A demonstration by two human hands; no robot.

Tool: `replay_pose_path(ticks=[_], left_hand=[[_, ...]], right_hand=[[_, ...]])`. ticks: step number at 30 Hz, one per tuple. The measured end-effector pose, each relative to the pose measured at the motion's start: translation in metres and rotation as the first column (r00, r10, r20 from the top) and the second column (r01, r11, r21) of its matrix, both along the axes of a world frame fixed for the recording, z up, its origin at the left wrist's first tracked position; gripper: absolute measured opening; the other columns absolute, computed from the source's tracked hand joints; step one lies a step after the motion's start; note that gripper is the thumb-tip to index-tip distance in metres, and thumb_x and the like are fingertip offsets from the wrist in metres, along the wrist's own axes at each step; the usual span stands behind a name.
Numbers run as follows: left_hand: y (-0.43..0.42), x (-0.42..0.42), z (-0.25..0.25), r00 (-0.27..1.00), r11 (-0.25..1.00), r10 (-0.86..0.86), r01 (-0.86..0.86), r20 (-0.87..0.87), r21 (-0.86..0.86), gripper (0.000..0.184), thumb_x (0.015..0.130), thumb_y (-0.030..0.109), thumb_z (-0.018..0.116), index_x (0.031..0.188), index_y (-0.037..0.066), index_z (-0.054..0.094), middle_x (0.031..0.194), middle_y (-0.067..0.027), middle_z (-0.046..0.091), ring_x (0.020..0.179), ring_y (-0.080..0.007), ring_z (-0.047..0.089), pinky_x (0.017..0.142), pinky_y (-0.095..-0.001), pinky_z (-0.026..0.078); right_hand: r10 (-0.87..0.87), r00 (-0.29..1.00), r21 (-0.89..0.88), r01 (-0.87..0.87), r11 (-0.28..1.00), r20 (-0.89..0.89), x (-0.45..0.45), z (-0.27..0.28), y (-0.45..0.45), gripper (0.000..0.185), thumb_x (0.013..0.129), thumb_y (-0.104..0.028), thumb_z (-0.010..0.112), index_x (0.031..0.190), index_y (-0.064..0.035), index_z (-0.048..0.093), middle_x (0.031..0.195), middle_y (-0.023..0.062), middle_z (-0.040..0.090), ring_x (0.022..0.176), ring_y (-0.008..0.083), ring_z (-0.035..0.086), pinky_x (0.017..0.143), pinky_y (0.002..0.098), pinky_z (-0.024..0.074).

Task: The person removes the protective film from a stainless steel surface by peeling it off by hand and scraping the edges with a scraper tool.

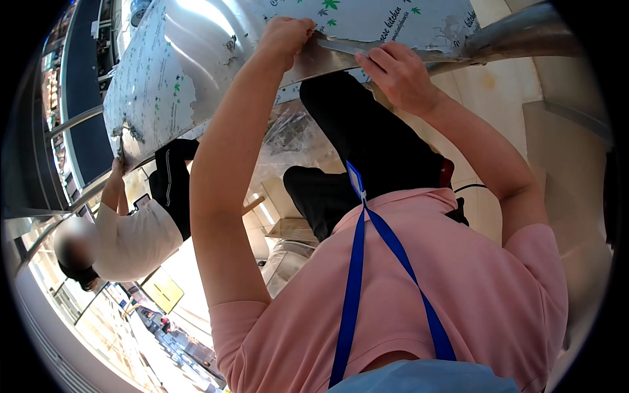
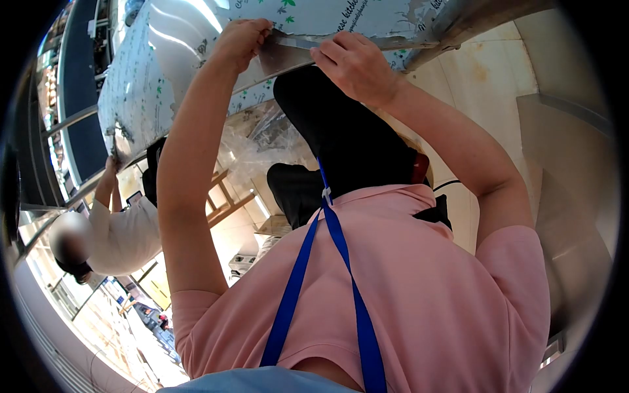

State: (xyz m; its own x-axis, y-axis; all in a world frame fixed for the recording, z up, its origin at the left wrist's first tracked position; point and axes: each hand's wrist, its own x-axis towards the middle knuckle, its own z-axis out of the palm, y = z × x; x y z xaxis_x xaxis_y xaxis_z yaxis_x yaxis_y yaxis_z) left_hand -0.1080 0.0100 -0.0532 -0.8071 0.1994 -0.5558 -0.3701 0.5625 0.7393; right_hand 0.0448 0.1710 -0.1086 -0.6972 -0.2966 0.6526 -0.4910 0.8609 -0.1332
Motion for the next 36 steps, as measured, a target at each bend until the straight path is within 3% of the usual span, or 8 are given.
replay_pose_path(ticks=[5, 10, 11, 13, 15, 20, 32, 36], left_hand=[[0.001, 0.000, -0.004, 0.998, 0.997, 0.062, -0.063, 0.019, 0.053, 0.015, 0.081, 0.012, 0.063, 0.074, 0.000, 0.060, 0.063, -0.0052, 0.054, 0.049, -0.0122, 0.044, 0.045, -0.0283, 0.034], [-0.042, -0.091, -0.036, 0.959, 0.855, 0.239, -0.282, 0.153, 0.436, 0.013, 0.089, 0.012, 0.058, 0.083, 0.001, 0.058, 0.072, -0.0049, 0.057, 0.058, -0.0105, 0.052, 0.049, -0.0200, 0.044], [-0.039, -0.089, -0.025, 0.964, 0.896, 0.267, -0.253, 0.011, 0.364, 0.032, 0.090, 0.026, 0.051, 0.071, 0.002, 0.059, 0.063, -0.0092, 0.057, 0.053, -0.0191, 0.050, 0.054, -0.0336, 0.042], [-0.028, -0.070, 0.017, 0.964, 0.983, 0.069, -0.022, -0.259, 0.180, 0.031, 0.091, 0.026, 0.052, 0.067, 0.007, 0.056, 0.060, -0.0024, 0.051, 0.047, -0.0097, 0.040, 0.047, -0.0285, 0.037], [-0.023, -0.060, 0.021, 0.881, 0.984, -0.180, 0.160, -0.438, -0.083, 0.025, 0.089, 0.023, 0.055, 0.081, 0.001, 0.062, 0.064, -0.0067, 0.055, 0.057, -0.0172, 0.052, 0.056, -0.0320, 0.044], [-0.021, -0.018, 0.009, 0.361, 0.677, -0.716, 0.570, -0.598, -0.466, 0.019, 0.081, 0.010, 0.057, 0.096, 0.001, 0.064, 0.090, -0.0167, 0.060, 0.081, -0.0345, 0.060, 0.072, -0.0411, 0.048], [-0.007, -0.019, -0.003, 0.029, 0.393, -0.859, 0.676, -0.511, -0.623, 0.006, 0.080, 0.009, 0.057, 0.081, 0.003, 0.057, 0.089, -0.0149, 0.054, 0.091, -0.0351, 0.054, 0.077, -0.0414, 0.046], [-0.011, -0.020, -0.012, 0.117, 0.473, -0.830, 0.666, -0.545, -0.577, 0.008, 0.081, 0.009, 0.055, 0.086, 0.003, 0.054, 0.090, -0.0161, 0.053, 0.091, -0.0359, 0.053, 0.077, -0.0426, 0.045]], right_hand=[[-0.022, 1.000, 0.014, 0.022, 1.000, 0.015, 0.002, 0.005, 0.000, 0.032, 0.071, -0.005, 0.062, 0.103, -0.0016, 0.065, 0.087, 0.0055, 0.055, 0.085, 0.0220, 0.056, 0.072, 0.0320, 0.0498], [-0.042, 0.998, 0.054, 0.040, 0.998, 0.037, 0.008, 0.010, 0.003, 0.033, 0.070, -0.005, 0.060, 0.102, 0.0007, 0.064, 0.085, 0.0060, 0.054, 0.082, 0.0227, 0.056, 0.071, 0.0318, 0.0498], [-0.032, 0.999, 0.064, 0.030, 0.997, 0.033, 0.008, 0.010, 0.004, 0.033, 0.070, -0.005, 0.059, 0.102, 0.0011, 0.064, 0.085, 0.0061, 0.054, 0.082, 0.0228, 0.056, 0.071, 0.0317, 0.0498], [-0.016, 1.000, 0.052, 0.014, 0.999, 0.024, 0.004, 0.009, 0.004, 0.033, 0.071, -0.005, 0.059, 0.102, 0.0007, 0.064, 0.085, 0.0059, 0.054, 0.082, 0.0226, 0.056, 0.070, 0.0318, 0.0497], [-0.007, 1.000, 0.049, 0.006, 0.999, 0.016, 0.001, 0.008, 0.005, 0.032, 0.071, -0.005, 0.059, 0.102, 0.0004, 0.064, 0.085, 0.0056, 0.054, 0.082, 0.0222, 0.056, 0.070, 0.0318, 0.0497], [-0.041, 0.999, 0.102, 0.041, 0.994, -0.006, 0.001, 0.010, 0.005, 0.018, 0.077, -0.011, 0.061, 0.092, -0.0025, 0.065, 0.084, 0.0030, 0.056, 0.082, 0.0177, 0.056, 0.073, 0.0292, 0.0483], [-0.017, 1.000, 0.150, 0.017, 0.989, -0.002, 0.001, 0.011, 0.011, 0.020, 0.075, -0.010, 0.062, 0.094, -0.0018, 0.065, 0.082, 0.0027, 0.054, 0.082, 0.0169, 0.055, 0.073, 0.0282, 0.0485], [-0.013, 1.000, 0.111, 0.012, 0.994, 0.006, 0.002, 0.011, 0.011, 0.021, 0.074, -0.010, 0.061, 0.094, -0.0017, 0.064, 0.083, 0.0026, 0.054, 0.082, 0.0173, 0.054, 0.073, 0.0286, 0.0486]])
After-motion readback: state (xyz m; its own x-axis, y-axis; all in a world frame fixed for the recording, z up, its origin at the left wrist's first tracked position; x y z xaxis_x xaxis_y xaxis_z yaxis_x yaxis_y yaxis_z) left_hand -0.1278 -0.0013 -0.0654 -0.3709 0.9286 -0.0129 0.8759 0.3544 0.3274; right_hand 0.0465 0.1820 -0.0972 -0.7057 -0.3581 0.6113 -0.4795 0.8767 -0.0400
